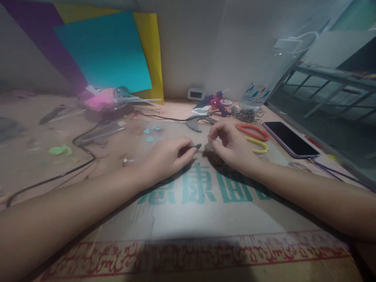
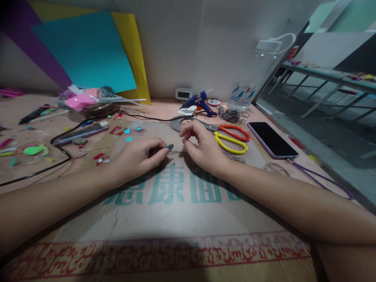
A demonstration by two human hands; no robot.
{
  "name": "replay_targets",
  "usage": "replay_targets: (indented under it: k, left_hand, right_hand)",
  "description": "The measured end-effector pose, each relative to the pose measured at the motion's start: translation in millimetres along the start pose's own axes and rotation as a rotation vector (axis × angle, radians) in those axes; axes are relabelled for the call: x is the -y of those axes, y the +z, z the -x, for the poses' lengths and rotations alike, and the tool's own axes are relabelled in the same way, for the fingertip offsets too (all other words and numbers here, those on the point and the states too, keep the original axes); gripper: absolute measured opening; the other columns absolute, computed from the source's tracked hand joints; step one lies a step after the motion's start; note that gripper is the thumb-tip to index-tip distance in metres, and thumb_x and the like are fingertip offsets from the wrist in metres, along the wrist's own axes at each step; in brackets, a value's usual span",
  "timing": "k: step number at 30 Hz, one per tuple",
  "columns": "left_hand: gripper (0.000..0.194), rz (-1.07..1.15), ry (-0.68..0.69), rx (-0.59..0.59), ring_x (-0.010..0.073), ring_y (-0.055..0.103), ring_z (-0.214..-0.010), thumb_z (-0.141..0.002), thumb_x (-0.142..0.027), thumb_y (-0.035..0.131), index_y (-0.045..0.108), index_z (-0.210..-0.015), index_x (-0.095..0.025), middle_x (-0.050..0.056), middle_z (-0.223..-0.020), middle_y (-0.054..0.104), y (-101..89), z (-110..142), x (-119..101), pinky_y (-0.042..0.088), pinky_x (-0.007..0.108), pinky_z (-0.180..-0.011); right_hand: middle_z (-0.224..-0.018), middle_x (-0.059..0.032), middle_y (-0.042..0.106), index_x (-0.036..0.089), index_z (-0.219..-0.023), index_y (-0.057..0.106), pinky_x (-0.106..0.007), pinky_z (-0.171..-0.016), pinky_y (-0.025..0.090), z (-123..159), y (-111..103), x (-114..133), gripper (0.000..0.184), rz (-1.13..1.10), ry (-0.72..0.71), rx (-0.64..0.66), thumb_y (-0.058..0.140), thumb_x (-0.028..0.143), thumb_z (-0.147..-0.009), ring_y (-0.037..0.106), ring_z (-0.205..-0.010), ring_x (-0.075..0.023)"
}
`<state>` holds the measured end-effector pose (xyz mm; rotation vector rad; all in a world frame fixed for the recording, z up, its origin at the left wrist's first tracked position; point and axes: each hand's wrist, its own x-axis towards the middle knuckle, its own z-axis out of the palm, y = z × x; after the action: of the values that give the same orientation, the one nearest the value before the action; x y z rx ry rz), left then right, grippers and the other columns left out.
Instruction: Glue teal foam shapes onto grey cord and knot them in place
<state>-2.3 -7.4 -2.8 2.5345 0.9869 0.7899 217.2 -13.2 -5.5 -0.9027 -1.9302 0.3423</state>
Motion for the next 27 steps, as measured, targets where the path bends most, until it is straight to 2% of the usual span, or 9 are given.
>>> replay_targets:
  k: [7, 15, 19, 23, 27]
  left_hand:
    - [0.024, -0.016, 0.014, -0.008, 0.0131, 0.053, -0.063, -0.095, -0.032, 0.048, 0.06, -0.079, -0.018, 0.0, -0.07, 0.062, 0.2, 0, 2, 0.036, 0.026, -0.06]
    - [0.024, -0.029, 0.024, -0.002, 0.0129, 0.053, -0.062, -0.095, -0.031, 0.048, 0.06, -0.08, -0.018, 0.0, -0.071, 0.063, 0.7, 2, 2, 0.036, 0.026, -0.06]
    - [0.025, -0.023, 0.019, 0.003, 0.0135, 0.054, -0.064, -0.096, -0.032, 0.047, 0.061, -0.08, -0.018, 0.001, -0.072, 0.064, -0.2, 1, 0, 0.037, 0.026, -0.061]
    - [0.026, -0.003, -0.001, 0.007, 0.0137, 0.055, -0.064, -0.096, -0.033, 0.047, 0.062, -0.081, -0.018, 0.001, -0.072, 0.064, -0.1, 1, 0, 0.037, 0.026, -0.061]
    - [0.026, -0.001, -0.001, 0.002, 0.0133, 0.053, -0.063, -0.096, -0.033, 0.047, 0.063, -0.083, -0.018, 0.0, -0.072, 0.064, 1.1, 1, 2, 0.036, 0.026, -0.061]
  right_hand:
    - [-0.078, 0.001, 0.048, 0.023, -0.08, 0.045, -0.029, -0.064, 0.037, -2, -4, 7, 0.026, 0.07, -0.031, 0.057, 0.045, -0.002, -0.071, 0.046, -0.07, -0.0142]
    - [-0.077, 0.0005, 0.043, 0.023, -0.076, 0.042, -0.03, -0.063, 0.034, -1, -6, 10, 0.03, 0.026, -0.051, 0.113, 0.041, -0.005, -0.066, 0.043, -0.07, -0.0149]
    - [-0.08, -0.0001, 0.045, 0.023, -0.08, 0.045, -0.03, -0.065, 0.039, 0, -5, 10, 0.026, 0.029, -0.033, 0.079, 0.045, -0.002, -0.074, 0.046, -0.072, -0.015]
    - [-0.089, 0.0003, 0.05, 0.024, -0.096, 0.048, -0.028, -0.06, 0.045, 2, -1, 10, 0.019, -0.101, 0.116, 0.081, 0.05, 0.008, -0.087, 0.053, -0.067, -0.0117]
    - [-0.098, -0.0006, 0.056, 0.023, -0.1, 0.05, -0.026, -0.056, 0.047, 1, 2, 11, 0.018, -0.177, 0.179, 0.071, 0.054, 0.011, -0.088, 0.057, -0.064, -0.009]
